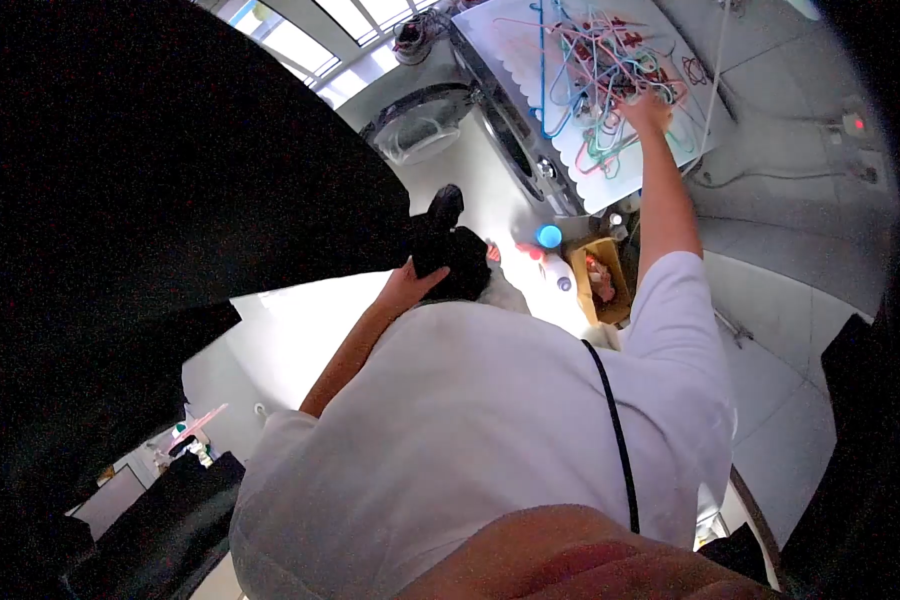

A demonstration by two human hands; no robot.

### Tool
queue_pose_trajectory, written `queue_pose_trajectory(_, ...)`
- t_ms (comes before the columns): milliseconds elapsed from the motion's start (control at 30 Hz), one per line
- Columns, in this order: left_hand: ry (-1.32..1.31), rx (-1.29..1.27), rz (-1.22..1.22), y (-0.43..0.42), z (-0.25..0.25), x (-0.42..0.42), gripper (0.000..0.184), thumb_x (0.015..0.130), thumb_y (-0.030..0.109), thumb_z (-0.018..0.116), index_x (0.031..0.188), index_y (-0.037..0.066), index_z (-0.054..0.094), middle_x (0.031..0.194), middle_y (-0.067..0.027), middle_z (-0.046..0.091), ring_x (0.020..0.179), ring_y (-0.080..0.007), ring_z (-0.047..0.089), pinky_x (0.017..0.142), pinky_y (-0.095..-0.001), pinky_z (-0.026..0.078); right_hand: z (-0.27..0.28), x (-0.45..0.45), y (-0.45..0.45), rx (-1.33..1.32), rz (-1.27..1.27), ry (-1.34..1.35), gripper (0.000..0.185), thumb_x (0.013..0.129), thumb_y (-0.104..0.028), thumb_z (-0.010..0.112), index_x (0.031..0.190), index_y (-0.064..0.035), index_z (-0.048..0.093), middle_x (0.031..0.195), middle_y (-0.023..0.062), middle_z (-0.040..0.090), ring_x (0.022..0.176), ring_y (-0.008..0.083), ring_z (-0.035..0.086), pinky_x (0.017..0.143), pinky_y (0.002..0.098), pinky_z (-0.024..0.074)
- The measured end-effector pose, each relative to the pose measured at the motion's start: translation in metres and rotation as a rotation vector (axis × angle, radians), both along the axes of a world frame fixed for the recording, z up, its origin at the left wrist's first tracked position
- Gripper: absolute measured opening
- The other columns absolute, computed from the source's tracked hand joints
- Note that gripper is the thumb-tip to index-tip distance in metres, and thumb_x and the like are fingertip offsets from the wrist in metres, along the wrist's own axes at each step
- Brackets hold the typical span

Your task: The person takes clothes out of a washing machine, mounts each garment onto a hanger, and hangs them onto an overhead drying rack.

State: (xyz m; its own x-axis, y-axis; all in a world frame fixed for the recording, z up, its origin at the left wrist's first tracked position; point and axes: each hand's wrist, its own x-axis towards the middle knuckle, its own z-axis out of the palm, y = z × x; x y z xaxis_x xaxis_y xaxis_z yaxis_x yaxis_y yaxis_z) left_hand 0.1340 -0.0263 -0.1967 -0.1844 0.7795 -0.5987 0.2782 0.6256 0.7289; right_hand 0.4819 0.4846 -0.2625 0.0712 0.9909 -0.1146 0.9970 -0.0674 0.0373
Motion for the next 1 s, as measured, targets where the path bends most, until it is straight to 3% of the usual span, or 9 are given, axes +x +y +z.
queue_pose_trajectory(133,-0.221,0.048,0.100,-0.010,-0.024,-0.004,0.058,0.089,0.036,0.081,0.129,-0.002,0.063,0.121,-0.0139,0.072,0.115,-0.0222,0.066,0.099,-0.0363,0.051,0.033,0.008,-0.007,0.068,0.061,0.088,0.078,0.073,-0.061,0.078,0.136,-0.0185,0.062,0.130,0.0154,0.068,0.126,0.0345,0.060,0.106,0.0475,0.0458)
queue_pose_trajectory(267,0.013,0.138,-0.128,-0.009,-0.003,-0.012,0.064,0.078,0.024,0.085,0.129,-0.003,0.059,0.123,-0.0156,0.070,0.118,-0.0238,0.064,0.101,-0.0382,0.051,0.032,0.033,-0.053,0.258,0.049,0.178,0.062,0.076,-0.055,0.078,0.121,-0.0142,0.070,0.118,0.0172,0.072,0.114,0.0337,0.066,0.095,0.0422,0.0520)
queue_pose_trajectory(333,0.018,0.245,-0.047,-0.008,0.023,-0.006,0.064,0.075,0.020,0.083,0.129,-0.003,0.058,0.122,-0.0158,0.070,0.114,-0.0230,0.065,0.099,-0.0378,0.051,0.002,0.050,-0.079,0.308,-0.009,0.618,0.061,0.079,-0.050,0.077,0.119,-0.0054,0.067,0.110,0.0175,0.073,0.107,0.0305,0.069,0.090,0.0405,0.0521)
queue_pose_trajectory(367,0.035,0.280,-0.021,-0.012,0.013,-0.012,0.062,0.076,0.019,0.083,0.128,-0.003,0.058,0.119,-0.0144,0.070,0.112,-0.0211,0.064,0.098,-0.0376,0.052,0.010,0.042,-0.117,0.202,-0.048,0.961,0.051,0.083,-0.040,0.078,0.116,-0.0047,0.064,0.091,0.0055,0.067,0.074,0.0206,0.064,0.071,0.0335,0.0510)
queue_pose_trajectory(433,-0.128,0.365,0.101,-0.028,0.012,-0.013,0.056,0.078,0.014,0.081,0.127,-0.002,0.059,0.115,-0.0109,0.071,0.109,-0.0180,0.064,0.095,-0.0373,0.053,-0.024,0.040,-0.186,-0.027,-0.123,1.527,0.049,0.087,-0.029,0.076,0.120,0.0007,0.055,0.086,0.0019,0.059,0.063,0.0111,0.050,0.058,0.0264,0.0429)
queue_pose_trajectory(567,-0.277,0.320,0.092,-0.037,0.064,-0.026,0.053,0.080,0.002,0.073,0.131,-0.001,0.056,0.110,-0.0032,0.067,0.100,-0.0149,0.061,0.088,-0.0349,0.054,-0.013,-0.017,-0.334,-0.488,0.166,1.775,0.045,0.088,0.000,0.075,0.121,-0.0082,0.045,0.124,0.0203,0.070,0.091,0.0160,0.069,0.084,0.0275,0.0561)
queue_pose_trajectory(667,-0.305,0.236,0.013,-0.062,0.062,-0.027,0.057,0.079,0.000,0.070,0.133,0.000,0.055,0.108,-0.0019,0.065,0.097,-0.0144,0.059,0.085,-0.0323,0.053,0.032,-0.071,-0.428,-0.531,0.324,1.862,0.040,0.091,-0.001,0.074,0.121,-0.0090,0.048,0.149,0.0171,0.055,0.104,0.0122,0.064,0.090,0.0285,0.0548)
queue_pose_trajectory(867,-0.257,0.403,-0.096,-0.122,0.085,-0.022,0.044,0.085,0.009,0.075,0.125,-0.002,0.060,0.105,-0.0020,0.067,0.093,-0.0131,0.060,0.082,-0.0323,0.052,0.059,-0.073,-0.514,-0.206,0.200,1.628,0.037,0.089,0.004,0.073,0.116,-0.0080,0.050,0.102,0.0029,0.057,0.091,0.0128,0.058,0.076,0.0273,0.0510)
queue_pose_trajectory(1000,-0.113,0.572,-0.025,-0.167,0.061,-0.029,0.049,0.084,0.023,0.085,0.121,-0.001,0.064,0.102,-0.0033,0.070,0.091,-0.0136,0.063,0.077,-0.0320,0.053,0.131,-0.046,-0.563,-0.030,0.195,1.711,0.034,0.087,0.007,0.073,0.107,-0.0099,0.050,0.103,0.0014,0.058,0.093,0.0109,0.057,0.078,0.0263,0.0501)
